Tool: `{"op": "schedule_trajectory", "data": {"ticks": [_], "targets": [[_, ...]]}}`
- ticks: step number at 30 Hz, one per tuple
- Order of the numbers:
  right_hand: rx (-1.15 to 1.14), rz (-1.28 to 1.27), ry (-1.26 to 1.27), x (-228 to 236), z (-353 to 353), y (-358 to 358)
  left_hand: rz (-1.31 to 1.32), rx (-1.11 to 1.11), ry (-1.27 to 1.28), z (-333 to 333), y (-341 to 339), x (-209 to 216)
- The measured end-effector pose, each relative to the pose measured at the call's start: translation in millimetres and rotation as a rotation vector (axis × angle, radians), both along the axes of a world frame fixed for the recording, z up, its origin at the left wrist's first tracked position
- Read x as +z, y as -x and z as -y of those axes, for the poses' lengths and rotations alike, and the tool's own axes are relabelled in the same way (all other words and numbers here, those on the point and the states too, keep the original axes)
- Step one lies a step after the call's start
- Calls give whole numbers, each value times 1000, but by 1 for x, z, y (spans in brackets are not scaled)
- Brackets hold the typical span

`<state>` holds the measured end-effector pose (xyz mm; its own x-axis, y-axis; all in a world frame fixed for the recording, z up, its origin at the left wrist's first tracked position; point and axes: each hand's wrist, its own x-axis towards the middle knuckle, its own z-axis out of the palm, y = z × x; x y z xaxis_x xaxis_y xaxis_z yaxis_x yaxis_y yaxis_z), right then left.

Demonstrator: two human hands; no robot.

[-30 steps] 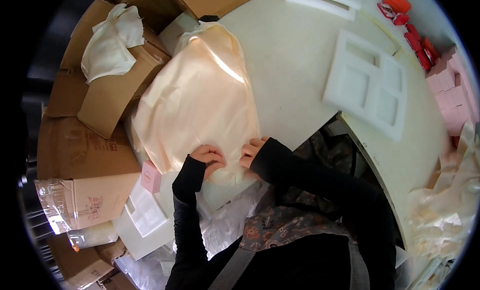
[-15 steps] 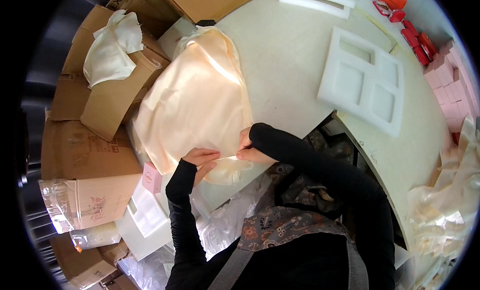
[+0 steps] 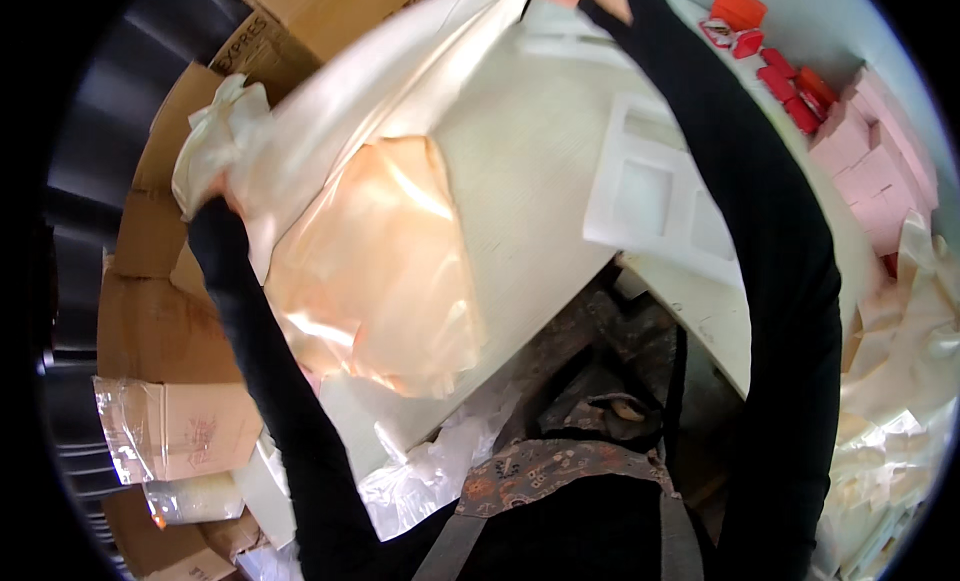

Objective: The person repeatedly packs small orange and pink boxes along with a red packet into a white plastic shipping bag. They place the items inside, fold the bag, and then retrieve a white styrofoam insert to place on top of the packed bag before repeating the process with a new bag.

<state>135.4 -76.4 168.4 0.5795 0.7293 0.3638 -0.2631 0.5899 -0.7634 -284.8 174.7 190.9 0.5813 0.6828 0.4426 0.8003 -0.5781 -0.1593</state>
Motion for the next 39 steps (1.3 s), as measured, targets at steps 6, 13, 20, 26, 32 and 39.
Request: {"op": "schedule_trajectory", "data": {"ticks": [6, 13, 20, 26, 32, 39], "targets": [[-898, 770, 391, 86, 181, -82, 193, -650, -489, -22, -174, 93], [-1398, 799, 943, 68, 373, 37, 216, -880, -415, 101, -214, 35], [-1071, 194, 961, -102, 445, 141, -150, -1039, 257, 148, -165, -99], [-874, 224, 1112, -153, 447, 226, 76, -1131, 388, 166, -99, -156], [-983, 518, 1178, -152, 442, 256, -390, -947, 520, 153, -61, -211], [-770, 1221, 1507, -67, 409, 252, -678, -796, 389, 155, -69, -206]]}}
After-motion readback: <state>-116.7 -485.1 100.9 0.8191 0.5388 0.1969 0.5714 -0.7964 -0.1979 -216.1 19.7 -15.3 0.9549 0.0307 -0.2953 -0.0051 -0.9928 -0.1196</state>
